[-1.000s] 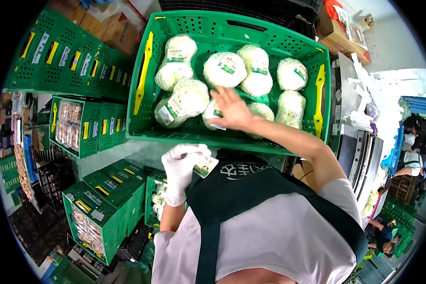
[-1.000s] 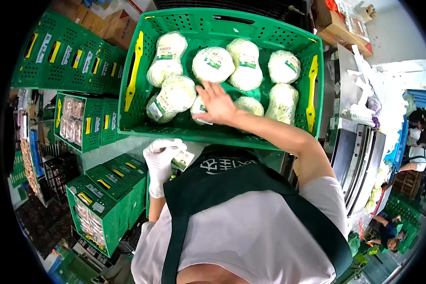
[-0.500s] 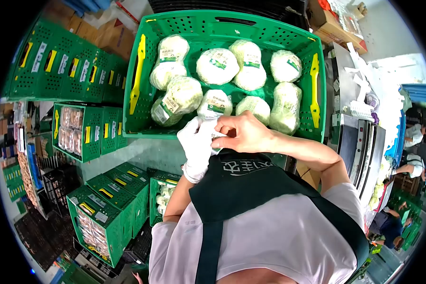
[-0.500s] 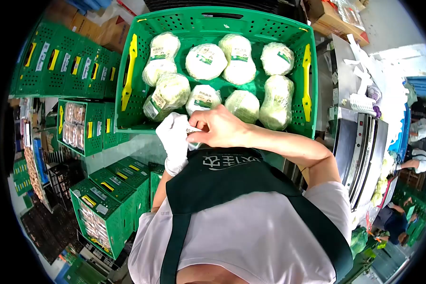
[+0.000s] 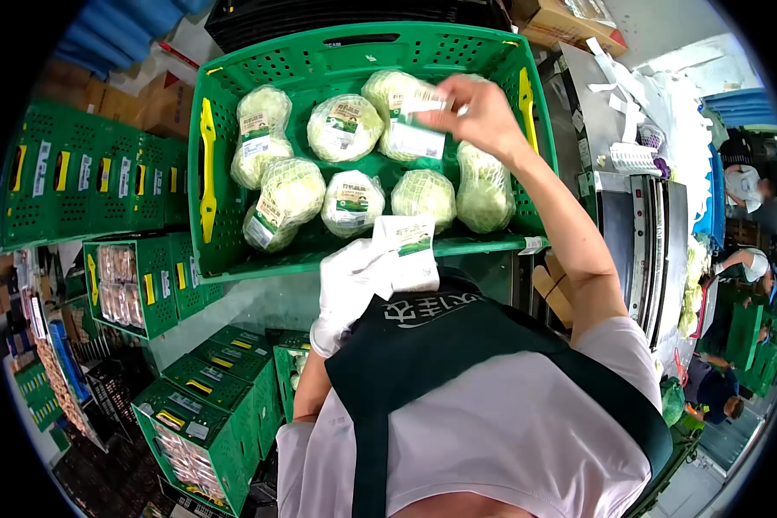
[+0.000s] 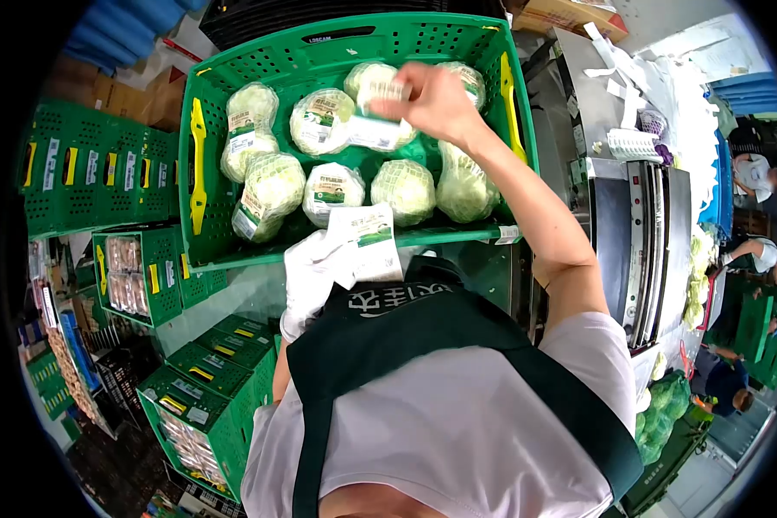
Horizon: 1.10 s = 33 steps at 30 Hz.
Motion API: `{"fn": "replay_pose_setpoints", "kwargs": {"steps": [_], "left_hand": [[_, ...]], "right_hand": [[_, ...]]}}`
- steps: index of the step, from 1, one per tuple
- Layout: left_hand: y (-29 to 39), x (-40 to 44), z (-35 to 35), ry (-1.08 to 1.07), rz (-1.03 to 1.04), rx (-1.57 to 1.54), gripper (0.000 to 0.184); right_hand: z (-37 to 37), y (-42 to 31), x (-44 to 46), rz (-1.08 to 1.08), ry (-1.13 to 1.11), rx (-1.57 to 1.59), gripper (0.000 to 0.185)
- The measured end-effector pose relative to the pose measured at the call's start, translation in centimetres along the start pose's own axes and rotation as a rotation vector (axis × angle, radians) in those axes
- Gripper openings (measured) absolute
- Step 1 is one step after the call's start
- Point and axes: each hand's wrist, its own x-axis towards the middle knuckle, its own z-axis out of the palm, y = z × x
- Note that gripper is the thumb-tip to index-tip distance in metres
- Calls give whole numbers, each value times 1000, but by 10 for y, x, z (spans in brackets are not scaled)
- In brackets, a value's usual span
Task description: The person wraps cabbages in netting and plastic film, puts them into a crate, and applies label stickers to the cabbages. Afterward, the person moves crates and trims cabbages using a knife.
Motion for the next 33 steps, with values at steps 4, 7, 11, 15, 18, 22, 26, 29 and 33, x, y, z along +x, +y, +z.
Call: {"fn": "replay_pose_setpoints", "kwargs": {"steps": [4, 7, 11, 15, 18, 22, 26, 29, 33], "left_hand": [[16, -5, -13, 123, 96, -187, 14], [28, -5, -22, 78, 319, -13, 16], [19, -8, -30, 217, 184, 18, 15], [16, 10, -18, 239, 314, -19, 14], [21, 13, -10, 334, 394, 67, 13], [21, 22, -4, 307, 410, 250, 15], [39, 29, 24, 133, 462, 262, 26], [49, 30, 36, 150, 436, 132, 33], [22, 36, 44, 193, 272, 5, 35]], "right_hand": [[54, 62, -26, -56, -502, -491, 62], [54, 39, -35, 85, -548, -867, 68], [67, 57, -36, -381, -192, -794, 73], [103, 112, -46, -654, -277, -627, 65], [98, 107, -42, -526, -306, -407, 64], [29, 15, -37, 115, -505, 920, 51], [17, -27, -77, 68, -463, 442, 16], [16, -31, -98, -236, -224, 53, 15], [5, -21, -97, -404, -29, -46, 13]]}}
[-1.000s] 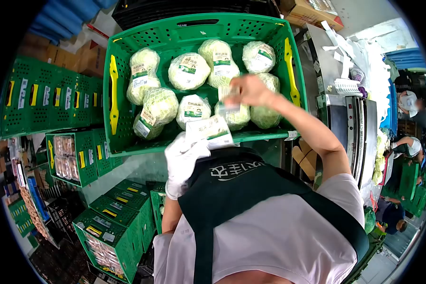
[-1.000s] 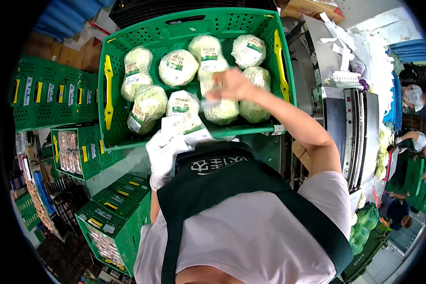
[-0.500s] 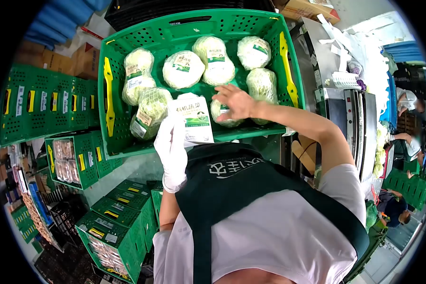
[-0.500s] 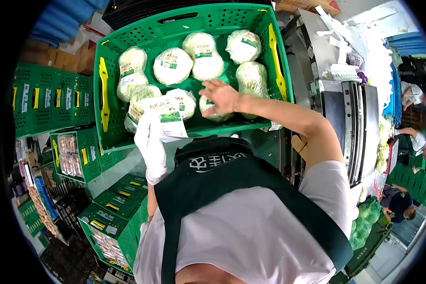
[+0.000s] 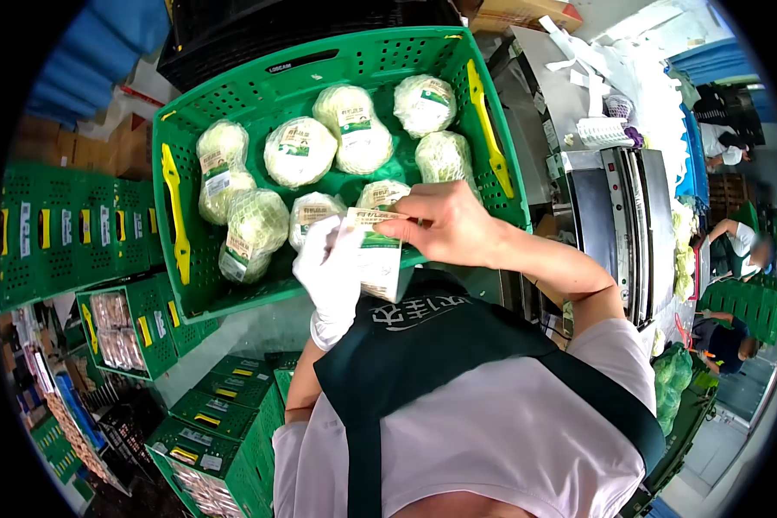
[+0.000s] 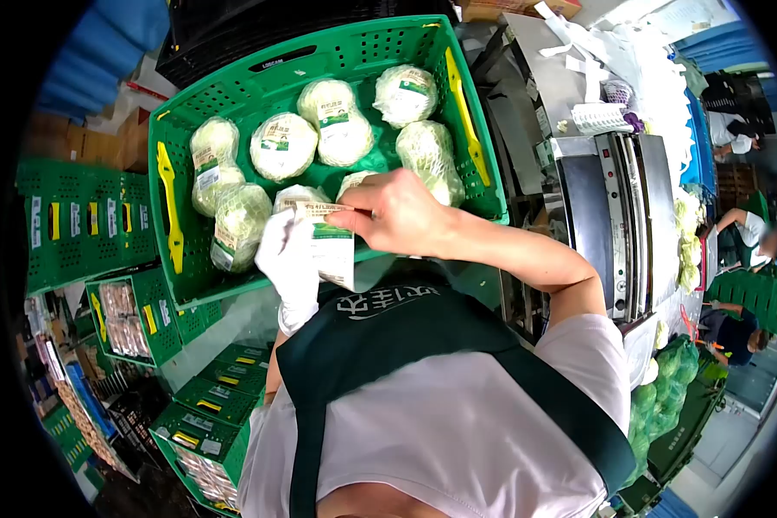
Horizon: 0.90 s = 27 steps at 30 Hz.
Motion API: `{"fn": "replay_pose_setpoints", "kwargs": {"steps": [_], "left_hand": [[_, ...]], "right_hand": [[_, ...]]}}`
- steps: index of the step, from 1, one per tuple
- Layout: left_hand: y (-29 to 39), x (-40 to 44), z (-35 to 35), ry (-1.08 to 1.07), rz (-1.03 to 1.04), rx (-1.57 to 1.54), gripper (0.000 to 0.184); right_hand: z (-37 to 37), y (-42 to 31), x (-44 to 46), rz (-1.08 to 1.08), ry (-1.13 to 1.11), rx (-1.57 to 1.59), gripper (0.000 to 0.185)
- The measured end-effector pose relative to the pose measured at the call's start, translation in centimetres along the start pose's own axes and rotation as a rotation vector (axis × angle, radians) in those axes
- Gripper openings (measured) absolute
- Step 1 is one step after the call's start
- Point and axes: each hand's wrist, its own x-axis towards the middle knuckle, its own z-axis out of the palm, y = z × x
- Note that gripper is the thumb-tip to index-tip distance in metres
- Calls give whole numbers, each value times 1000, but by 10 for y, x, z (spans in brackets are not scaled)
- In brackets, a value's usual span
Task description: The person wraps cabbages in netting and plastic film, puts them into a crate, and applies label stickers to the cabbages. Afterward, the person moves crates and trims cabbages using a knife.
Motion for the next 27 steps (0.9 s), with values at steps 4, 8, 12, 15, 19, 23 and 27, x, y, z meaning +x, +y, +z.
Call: {"fn": "replay_pose_setpoints", "kwargs": {"steps": [4, 8, 12, 15, 19, 23, 27], "left_hand": [[-12, -5, 17, -305, -44, 231, 39], [-6, -5, 6, -343, -173, 33, 38], [-1, 2, -8, -265, -115, -168, 38], [-10, 4, -19, -301, -164, -178, 36], [3, 12, -15, -379, -296, -204, 30], [21, 21, -4, -560, -253, -144, 29], [30, 30, 23, -671, -301, -217, 32]], "right_hand": [[-44, 21, 23, 161, 293, 14, 11], [-78, 83, 26, 450, 63, -299, 37], [-21, 145, -11, 554, -398, -636, 47], [-13, 156, -19, 585, -535, -740, 50], [-20, 159, -17, 507, -179, -964, 27], [-31, 116, -19, 308, 37, -570, 15], [-42, 49, -57, 349, -235, 802, 51]]}}
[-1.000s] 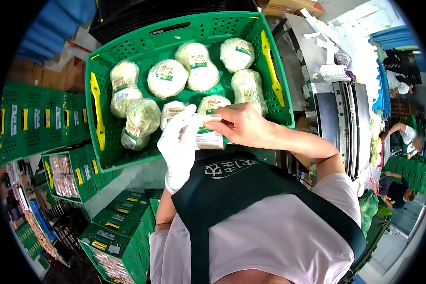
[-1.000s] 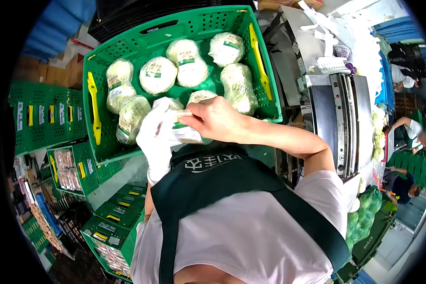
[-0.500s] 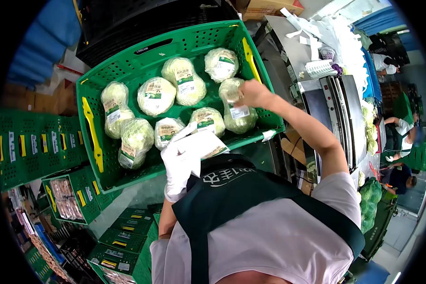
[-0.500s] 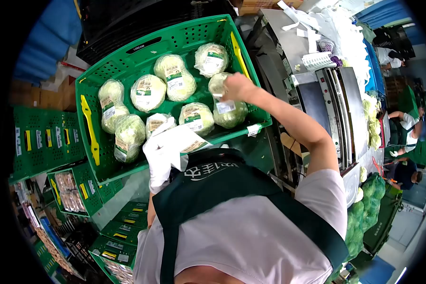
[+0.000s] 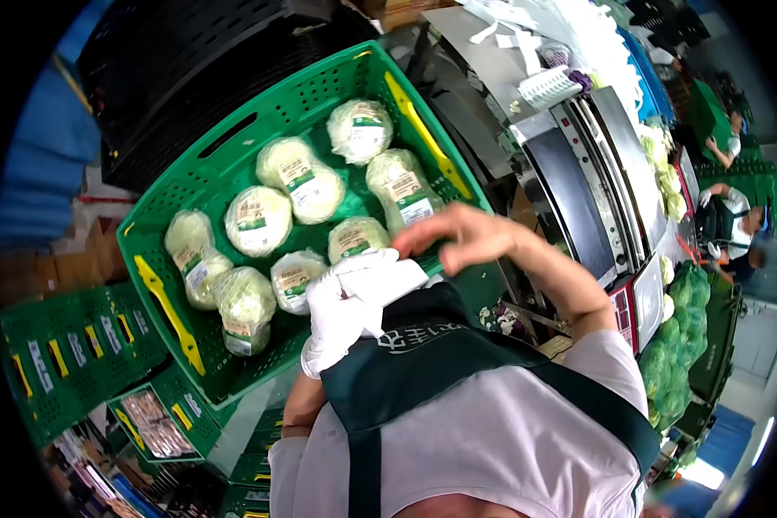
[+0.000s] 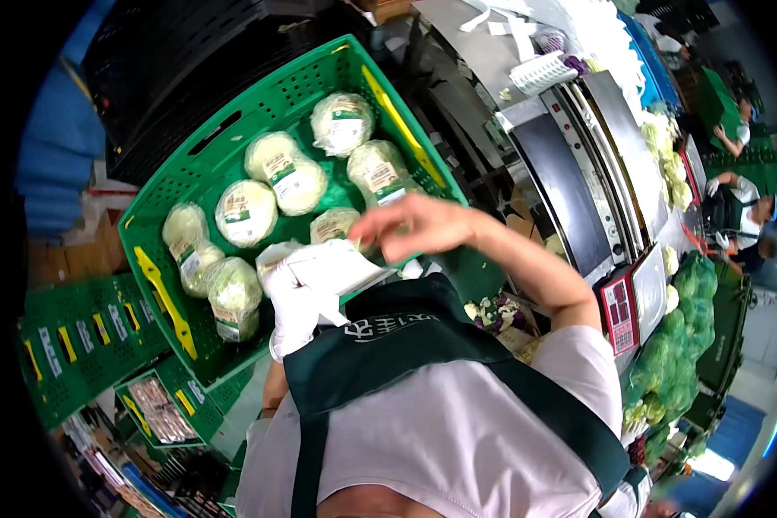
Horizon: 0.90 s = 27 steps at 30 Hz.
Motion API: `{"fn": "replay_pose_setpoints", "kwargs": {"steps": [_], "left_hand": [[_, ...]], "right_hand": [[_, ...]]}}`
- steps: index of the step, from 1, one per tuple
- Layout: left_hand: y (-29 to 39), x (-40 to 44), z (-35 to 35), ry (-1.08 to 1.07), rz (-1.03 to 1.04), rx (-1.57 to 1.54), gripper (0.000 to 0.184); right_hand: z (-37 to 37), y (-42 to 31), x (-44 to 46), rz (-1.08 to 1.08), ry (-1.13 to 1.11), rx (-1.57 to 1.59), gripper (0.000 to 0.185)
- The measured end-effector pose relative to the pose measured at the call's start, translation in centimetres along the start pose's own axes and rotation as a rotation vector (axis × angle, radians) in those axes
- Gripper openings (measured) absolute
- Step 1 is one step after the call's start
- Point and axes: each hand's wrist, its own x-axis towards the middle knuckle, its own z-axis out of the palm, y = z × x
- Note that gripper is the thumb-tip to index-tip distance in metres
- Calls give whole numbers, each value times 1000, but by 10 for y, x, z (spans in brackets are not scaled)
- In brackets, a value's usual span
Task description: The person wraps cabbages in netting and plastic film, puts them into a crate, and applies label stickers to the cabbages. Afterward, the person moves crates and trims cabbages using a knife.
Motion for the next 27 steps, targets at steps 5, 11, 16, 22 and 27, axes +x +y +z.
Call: {"fn": "replay_pose_setpoints", "kwargs": {"steps": [5, 11, 16, 22, 27], "left_hand": [[-13, 53, 42, 81, 39, 80, 44], [-28, 89, 121, -337, 447, 436, 67], [-69, 101, 230, -361, 254, 187, 48], [-90, 163, 298, -19, 267, 358, 11], [-64, 284, 287, 279, 284, 447, 32]], "right_hand": [[31, 11, -62, 52, 493, -287, 20], [-6, 12, -155, 77, 792, -134, 20], [-45, 30, -215, -41, 1007, -179, 20], [-78, 58, -253, -13, 1237, -102, 22], [-93, 86, -276, 75, 1114, -367, 17]]}}
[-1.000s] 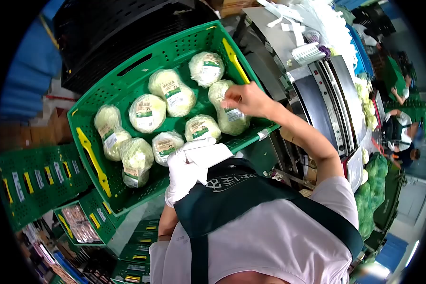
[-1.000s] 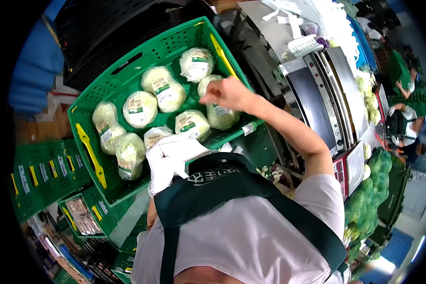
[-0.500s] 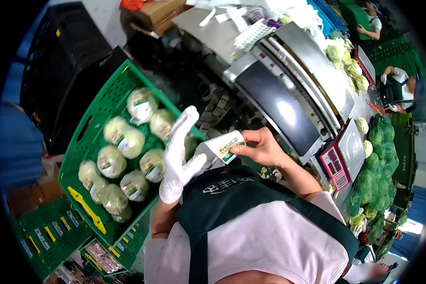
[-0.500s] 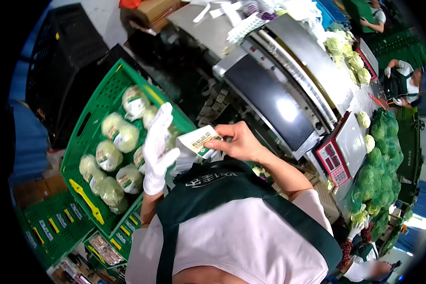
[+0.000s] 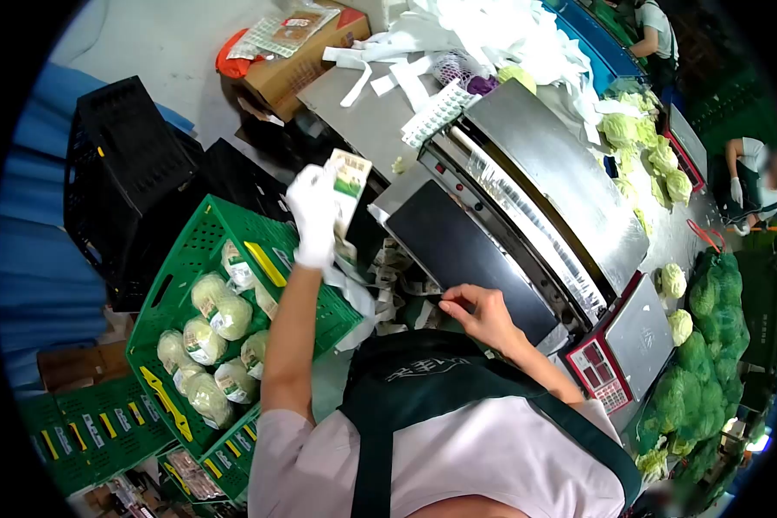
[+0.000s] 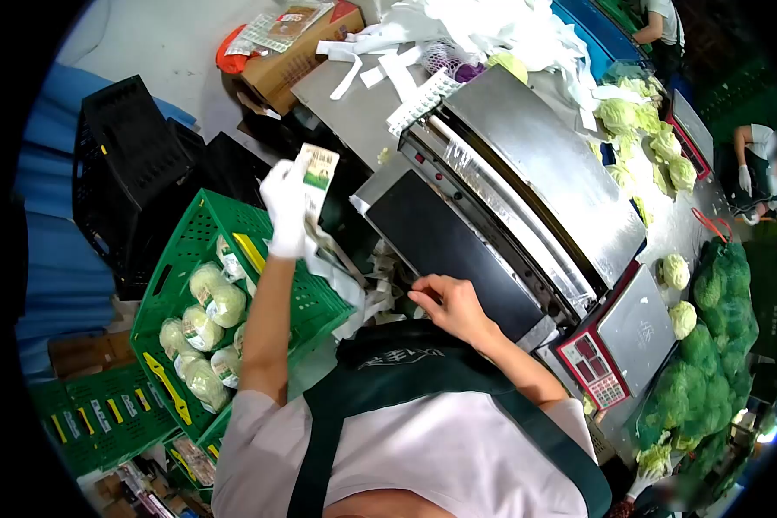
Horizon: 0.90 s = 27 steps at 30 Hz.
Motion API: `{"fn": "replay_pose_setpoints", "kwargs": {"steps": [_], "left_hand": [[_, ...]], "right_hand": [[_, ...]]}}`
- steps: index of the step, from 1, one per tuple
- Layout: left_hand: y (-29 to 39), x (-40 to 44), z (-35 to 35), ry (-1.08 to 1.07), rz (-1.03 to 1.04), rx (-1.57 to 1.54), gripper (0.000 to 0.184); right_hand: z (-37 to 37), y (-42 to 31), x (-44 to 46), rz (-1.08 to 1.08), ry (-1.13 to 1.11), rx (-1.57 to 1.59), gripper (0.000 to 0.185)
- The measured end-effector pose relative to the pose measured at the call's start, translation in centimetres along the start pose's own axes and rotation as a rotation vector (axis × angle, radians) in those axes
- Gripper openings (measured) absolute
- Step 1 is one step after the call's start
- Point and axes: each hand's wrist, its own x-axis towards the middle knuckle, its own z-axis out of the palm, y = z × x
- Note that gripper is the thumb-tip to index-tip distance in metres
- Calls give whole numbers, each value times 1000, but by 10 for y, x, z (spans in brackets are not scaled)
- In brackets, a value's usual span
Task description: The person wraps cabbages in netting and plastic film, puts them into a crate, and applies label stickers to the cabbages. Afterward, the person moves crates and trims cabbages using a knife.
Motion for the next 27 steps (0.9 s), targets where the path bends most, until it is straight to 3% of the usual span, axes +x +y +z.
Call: {"fn": "replay_pose_setpoints", "kwargs": {"steps": [3, 5, 6, 7, 8, 9, 10, 11, 13, 15, 17, 18, 19, 21, 24, 25, 27], "left_hand": [[-56, 73, 13, -107, 9, 195, 36], [-118, 112, 32, -127, 141, 334, 36], [-117, 114, 41, -170, 154, 507, 36], [-192, 149, 48, -173, 597, 906, 42], [-195, 144, 59, -223, 357, 766, 50], [-207, 147, 70, -278, 329, 1048, 53], [-220, 143, 75, -325, 289, 1065, 55], [-228, 138, 77, -325, 23, 977, 56], [-223, 141, 75, -356, -127, 878, 56], [-203, 148, 79, -393, 69, 1157, 54], [-168, 151, 93, -282, 468, 1454, 51], [-160, 155, 106, -190, 501, 1352, 49], [-149, 161, 121, -332, 365, 1240, 50], [-128, 159, 151, -444, 367, 878, 56], [-131, 165, 196, -582, 265, 871, 70], [-129, 163, 206, -573, 279, 1026, 61], [-175, 179, 219, -583, 392, 984, 48]], "right_hand": [[6, 15, -2, -17, -27, -42, 10], [14, 22, -3, 60, -36, 16, 9], [21, 31, -4, 56, -30, 5, 9], [25, 39, -5, 53, -23, -9, 9], [28, 43, -5, 47, -3, -72, 9], [30, 47, -5, 45, 13, -135, 9], [30, 51, -5, 50, 7, -144, 9], [33, 60, -6, 28, 49, -159, 9], [33, 61, -5, 137, 62, -96, 10], [35, 69, -3, 100, 105, -112, 10], [37, 71, -3, 101, 115, -69, 9], [39, 73, -2, 50, 149, -60, 9], [38, 73, -2, 70, 121, -83, 9], [37, 69, 0, 70, 131, -79, 8], [41, 76, -1, -45, 202, -86, 9], [42, 77, -2, -50, 200, -93, 9], [41, 78, -3, -55, 173, -91, 8]]}}
